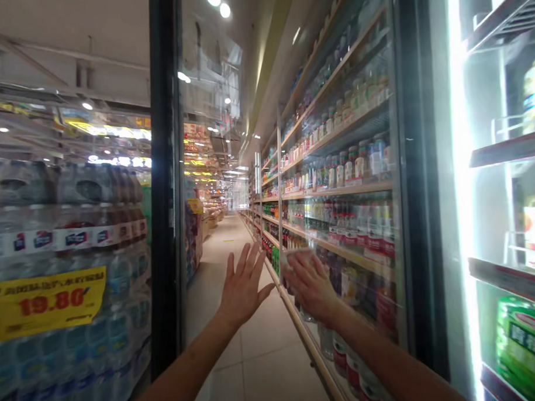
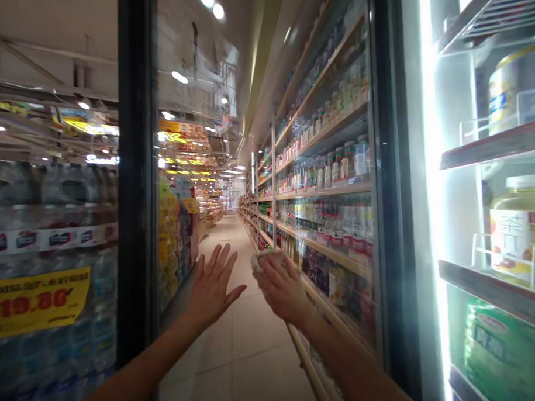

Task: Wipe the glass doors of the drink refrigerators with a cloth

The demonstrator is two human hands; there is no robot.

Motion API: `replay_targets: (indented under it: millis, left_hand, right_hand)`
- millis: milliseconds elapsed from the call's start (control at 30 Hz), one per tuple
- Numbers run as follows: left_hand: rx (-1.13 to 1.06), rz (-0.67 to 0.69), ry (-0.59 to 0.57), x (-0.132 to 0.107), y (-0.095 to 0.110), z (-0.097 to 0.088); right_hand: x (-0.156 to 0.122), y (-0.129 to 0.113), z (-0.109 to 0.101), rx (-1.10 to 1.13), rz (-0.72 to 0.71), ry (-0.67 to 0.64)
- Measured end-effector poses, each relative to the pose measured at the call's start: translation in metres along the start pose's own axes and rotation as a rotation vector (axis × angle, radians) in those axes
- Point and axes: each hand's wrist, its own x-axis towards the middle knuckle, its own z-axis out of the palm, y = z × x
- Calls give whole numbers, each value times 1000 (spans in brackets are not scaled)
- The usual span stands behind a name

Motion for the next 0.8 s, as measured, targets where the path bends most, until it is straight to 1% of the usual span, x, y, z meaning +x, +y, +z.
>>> replay_targets:
  millis: [33,67,100,133,233,267,300,333,367,467,500,533,567,667,700,733,767,800]
  left_hand:
    - [8,5,2,0,-3,-1]
    - [18,10,3,1,-7,-3]
    - [28,14,7,3,-11,-4]
    - [35,11,13,5,-16,-6]
    - [47,-35,30,16,-29,-11]
    - [48,-48,30,20,-32,-12]
    - [47,-55,26,23,-35,-14]
    - [44,-58,19,25,-38,-15]
    - [41,-59,12,26,-40,-16]
    - [45,-63,7,28,-47,-18]
    - [52,-57,10,29,-49,-19]
    - [59,-42,14,30,-51,-19]
    - [67,-17,16,32,-54,-19]
    - [87,32,22,40,-59,-20]
    - [95,24,27,43,-60,-21]
    - [104,6,33,47,-61,-22]
    - [111,-18,39,52,-63,-23]
    - [117,-36,44,56,-64,-25]
  right_hand:
    - [-2,-4,1,28,-86,-15]
    - [0,-4,2,39,-133,-25]
    - [6,-1,2,28,-135,-23]
    - [15,6,1,1,-92,-12]
    - [53,30,-2,-100,181,43]
    - [62,35,-3,-115,247,50]
    - [67,36,-4,-117,272,45]
    - [68,36,-4,-112,251,25]
    - [65,33,-5,-98,183,-3]
    - [54,30,-5,-36,-122,-96]
    - [56,35,-5,-28,-176,-110]
    - [62,41,-5,-34,-176,-109]
    - [73,50,-5,-55,-120,-92]
    - [109,72,-8,-129,165,20]
    - [118,75,-8,-137,212,46]
    - [122,74,-8,-134,212,51]
    - [123,71,-8,-120,163,35]
    - [122,67,-7,-100,73,5]
